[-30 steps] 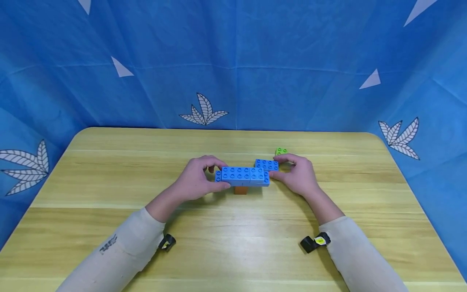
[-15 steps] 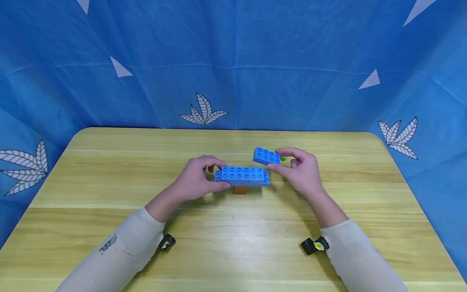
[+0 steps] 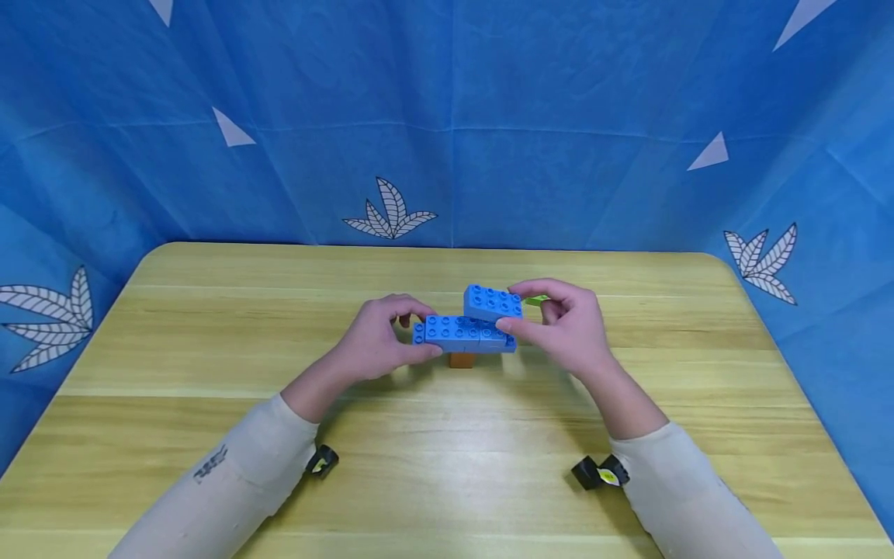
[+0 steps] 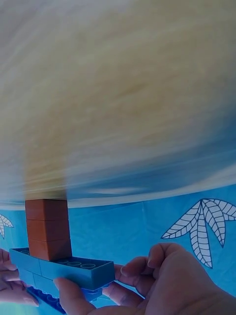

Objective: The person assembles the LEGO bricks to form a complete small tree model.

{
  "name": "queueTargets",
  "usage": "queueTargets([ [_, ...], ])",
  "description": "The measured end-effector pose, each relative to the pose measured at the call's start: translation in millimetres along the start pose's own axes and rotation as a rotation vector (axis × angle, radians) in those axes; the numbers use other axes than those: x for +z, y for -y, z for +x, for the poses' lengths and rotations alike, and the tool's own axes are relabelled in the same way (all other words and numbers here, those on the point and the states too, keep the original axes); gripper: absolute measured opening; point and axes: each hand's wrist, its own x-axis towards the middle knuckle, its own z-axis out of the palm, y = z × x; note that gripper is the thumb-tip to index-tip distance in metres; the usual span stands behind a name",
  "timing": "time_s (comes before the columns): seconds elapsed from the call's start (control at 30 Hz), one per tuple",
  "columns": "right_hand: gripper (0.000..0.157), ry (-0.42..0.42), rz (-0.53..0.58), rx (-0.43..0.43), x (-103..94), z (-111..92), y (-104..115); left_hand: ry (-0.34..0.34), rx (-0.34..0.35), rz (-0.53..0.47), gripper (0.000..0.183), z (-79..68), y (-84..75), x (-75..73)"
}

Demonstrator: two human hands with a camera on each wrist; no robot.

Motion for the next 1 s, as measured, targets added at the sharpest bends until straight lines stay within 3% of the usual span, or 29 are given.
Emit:
queueTargets([
  [0.43,0.037,0.124,-0.128,-0.07,11.4,4.7,5.7,-0.015,-0.006,-0.007,0.04,2.0,1.1,1.6],
  [0.7,0.035,0.152,-0.133,-0.071,16.8,7.3,5.8,-0.023,0.006,-0.004,0.04,2.5,0.3,1.1],
  [1.0,0.035,0.146,-0.168,-0.143,18.5,6.4,4.2,-0.037,0.048,-0.002,0.038,3.1,1.1,2.0],
])
